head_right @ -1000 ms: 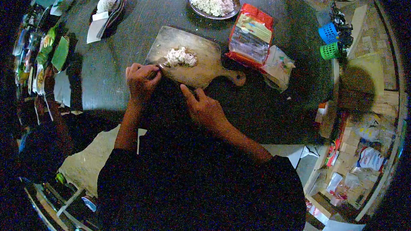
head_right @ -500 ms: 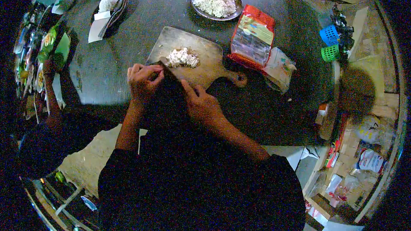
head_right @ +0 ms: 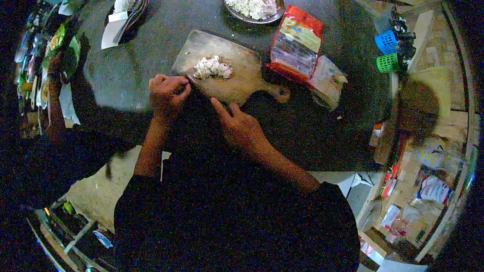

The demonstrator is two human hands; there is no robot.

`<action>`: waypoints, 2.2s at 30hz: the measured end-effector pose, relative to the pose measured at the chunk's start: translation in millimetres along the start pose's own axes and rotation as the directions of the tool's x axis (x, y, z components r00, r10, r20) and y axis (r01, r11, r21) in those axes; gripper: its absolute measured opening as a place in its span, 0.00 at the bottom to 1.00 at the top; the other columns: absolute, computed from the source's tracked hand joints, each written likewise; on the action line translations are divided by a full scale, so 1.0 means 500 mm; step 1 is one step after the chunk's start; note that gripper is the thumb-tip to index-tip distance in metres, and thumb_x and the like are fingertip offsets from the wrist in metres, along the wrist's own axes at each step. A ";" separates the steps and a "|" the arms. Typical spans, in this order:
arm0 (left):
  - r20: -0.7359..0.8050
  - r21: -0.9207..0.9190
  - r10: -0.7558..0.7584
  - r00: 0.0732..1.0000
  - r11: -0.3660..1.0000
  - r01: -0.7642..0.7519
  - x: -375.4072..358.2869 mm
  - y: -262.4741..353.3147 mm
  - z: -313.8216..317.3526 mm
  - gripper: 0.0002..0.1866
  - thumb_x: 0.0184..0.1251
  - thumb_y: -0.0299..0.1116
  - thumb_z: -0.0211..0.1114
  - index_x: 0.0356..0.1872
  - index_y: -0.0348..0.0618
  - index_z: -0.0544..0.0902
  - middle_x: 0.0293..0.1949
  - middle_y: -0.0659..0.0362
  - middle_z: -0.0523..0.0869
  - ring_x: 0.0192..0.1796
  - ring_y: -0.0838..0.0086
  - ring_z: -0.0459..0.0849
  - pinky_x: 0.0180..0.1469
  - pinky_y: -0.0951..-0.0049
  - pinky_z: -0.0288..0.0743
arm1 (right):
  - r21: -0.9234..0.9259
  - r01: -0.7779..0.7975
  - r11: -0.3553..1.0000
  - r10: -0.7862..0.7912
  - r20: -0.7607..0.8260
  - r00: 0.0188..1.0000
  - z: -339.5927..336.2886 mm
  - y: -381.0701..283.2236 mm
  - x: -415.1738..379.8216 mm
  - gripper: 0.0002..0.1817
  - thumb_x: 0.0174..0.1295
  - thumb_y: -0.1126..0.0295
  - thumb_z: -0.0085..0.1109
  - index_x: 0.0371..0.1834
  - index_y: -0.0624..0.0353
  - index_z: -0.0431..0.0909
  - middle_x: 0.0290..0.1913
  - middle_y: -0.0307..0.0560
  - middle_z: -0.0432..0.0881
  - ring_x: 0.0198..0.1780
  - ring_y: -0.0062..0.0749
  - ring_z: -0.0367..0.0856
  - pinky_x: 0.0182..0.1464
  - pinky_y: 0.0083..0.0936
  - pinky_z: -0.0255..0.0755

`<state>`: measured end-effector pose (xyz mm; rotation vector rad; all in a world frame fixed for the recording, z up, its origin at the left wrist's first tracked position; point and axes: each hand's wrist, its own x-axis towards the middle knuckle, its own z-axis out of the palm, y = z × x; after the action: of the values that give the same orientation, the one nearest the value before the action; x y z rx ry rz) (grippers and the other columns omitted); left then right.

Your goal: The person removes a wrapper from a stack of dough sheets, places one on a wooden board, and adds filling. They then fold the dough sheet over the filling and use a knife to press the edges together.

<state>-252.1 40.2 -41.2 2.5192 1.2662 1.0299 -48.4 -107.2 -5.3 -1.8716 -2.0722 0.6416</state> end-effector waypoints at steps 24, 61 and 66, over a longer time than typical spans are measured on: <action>0.004 0.010 0.040 0.999 0.999 -0.040 -0.013 -0.017 0.011 0.08 0.51 0.37 0.78 0.32 0.51 0.89 0.41 0.68 0.93 0.41 0.67 0.82 0.48 0.61 0.71 | -0.065 0.073 0.995 -0.078 -0.083 0.993 -0.028 0.016 0.026 0.29 0.69 0.69 0.61 0.74 0.42 0.73 0.43 0.52 0.81 0.36 0.53 0.86 0.36 0.45 0.83; -0.064 0.101 0.010 0.998 0.995 -0.004 -0.010 -0.002 0.012 0.06 0.54 0.41 0.78 0.30 0.57 0.90 0.39 0.74 0.93 0.38 0.72 0.81 0.48 0.64 0.67 | 0.032 -0.006 0.999 0.009 -0.081 0.997 -0.007 0.004 -0.011 0.30 0.71 0.68 0.60 0.77 0.47 0.69 0.46 0.54 0.79 0.35 0.56 0.85 0.38 0.46 0.82; -0.048 0.055 0.023 0.999 0.998 -0.020 -0.009 -0.006 0.010 0.07 0.53 0.40 0.78 0.30 0.55 0.89 0.40 0.72 0.93 0.39 0.71 0.82 0.48 0.63 0.67 | -0.007 0.019 1.000 -0.020 -0.047 0.999 -0.012 0.006 -0.012 0.30 0.71 0.68 0.60 0.77 0.45 0.69 0.45 0.54 0.78 0.35 0.55 0.85 0.37 0.46 0.82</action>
<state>-252.9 39.4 -48.5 2.5681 1.3000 1.0828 -42.1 -112.2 -1.2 -1.8497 -2.0627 0.5811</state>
